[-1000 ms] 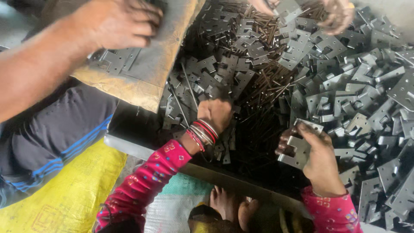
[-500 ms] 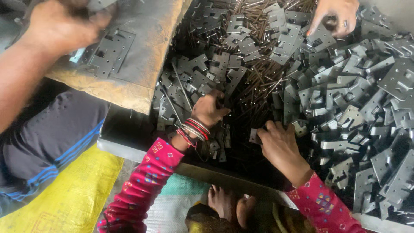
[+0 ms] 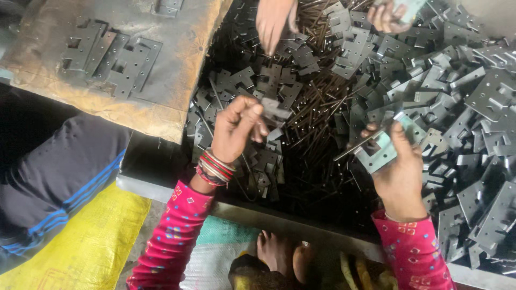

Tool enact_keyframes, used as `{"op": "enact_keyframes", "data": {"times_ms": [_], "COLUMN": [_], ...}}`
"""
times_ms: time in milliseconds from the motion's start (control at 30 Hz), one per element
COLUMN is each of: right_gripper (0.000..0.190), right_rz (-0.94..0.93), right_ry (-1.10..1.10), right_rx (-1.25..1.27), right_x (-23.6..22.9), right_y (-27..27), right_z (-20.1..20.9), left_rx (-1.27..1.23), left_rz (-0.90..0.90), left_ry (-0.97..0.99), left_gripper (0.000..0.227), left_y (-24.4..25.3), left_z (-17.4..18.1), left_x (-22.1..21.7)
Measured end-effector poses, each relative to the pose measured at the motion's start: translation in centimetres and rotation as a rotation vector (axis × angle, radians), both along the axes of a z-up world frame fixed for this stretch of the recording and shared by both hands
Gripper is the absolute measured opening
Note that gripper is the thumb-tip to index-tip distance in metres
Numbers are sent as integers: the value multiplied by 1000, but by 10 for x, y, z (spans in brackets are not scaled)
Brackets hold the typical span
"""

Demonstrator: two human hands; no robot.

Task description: The person sits on the floor and assembles metal hardware by inserting pins into bracket-like components. They pick up brackets and pins from a large bin, align the parts, and insert the pins by hand, then place the assembled units into a separate pile.

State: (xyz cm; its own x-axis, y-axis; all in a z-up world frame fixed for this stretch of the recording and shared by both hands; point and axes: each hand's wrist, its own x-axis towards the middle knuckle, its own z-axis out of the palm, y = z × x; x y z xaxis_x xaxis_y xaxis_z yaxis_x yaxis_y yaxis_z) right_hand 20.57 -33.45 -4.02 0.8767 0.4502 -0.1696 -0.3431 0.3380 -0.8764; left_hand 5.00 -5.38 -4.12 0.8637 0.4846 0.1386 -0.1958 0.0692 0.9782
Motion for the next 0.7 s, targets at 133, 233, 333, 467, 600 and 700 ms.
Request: {"op": "enact_keyframes", "data": {"times_ms": [133, 233, 333, 467, 600, 700], "right_gripper": [34, 36, 38, 42, 60, 62], "right_rz": [305, 429, 394, 409, 470, 284], "right_ry": [240, 164, 213, 322, -327, -1142], "right_rx": [-7, -89, -77, 98, -369, -1024], "right_x": [0, -10, -27, -57, -62, -39], "right_y": [6, 12, 29, 54, 55, 37], "right_z": [-1, -7, -14, -27, -22, -6], "left_rx": [-490, -517, -375, 310, 676, 516], "left_rz": [-223, -190, -214, -174, 97, 121], "left_ry": [-108, -32, -14, 226, 292, 191], "left_gripper": [45, 34, 42, 58, 45, 40], "left_y": [10, 7, -12, -78, -90, -65], "left_z": [0, -7, -11, -18, -14, 2], "left_x": [-4, -4, -3, -13, -22, -26]}}
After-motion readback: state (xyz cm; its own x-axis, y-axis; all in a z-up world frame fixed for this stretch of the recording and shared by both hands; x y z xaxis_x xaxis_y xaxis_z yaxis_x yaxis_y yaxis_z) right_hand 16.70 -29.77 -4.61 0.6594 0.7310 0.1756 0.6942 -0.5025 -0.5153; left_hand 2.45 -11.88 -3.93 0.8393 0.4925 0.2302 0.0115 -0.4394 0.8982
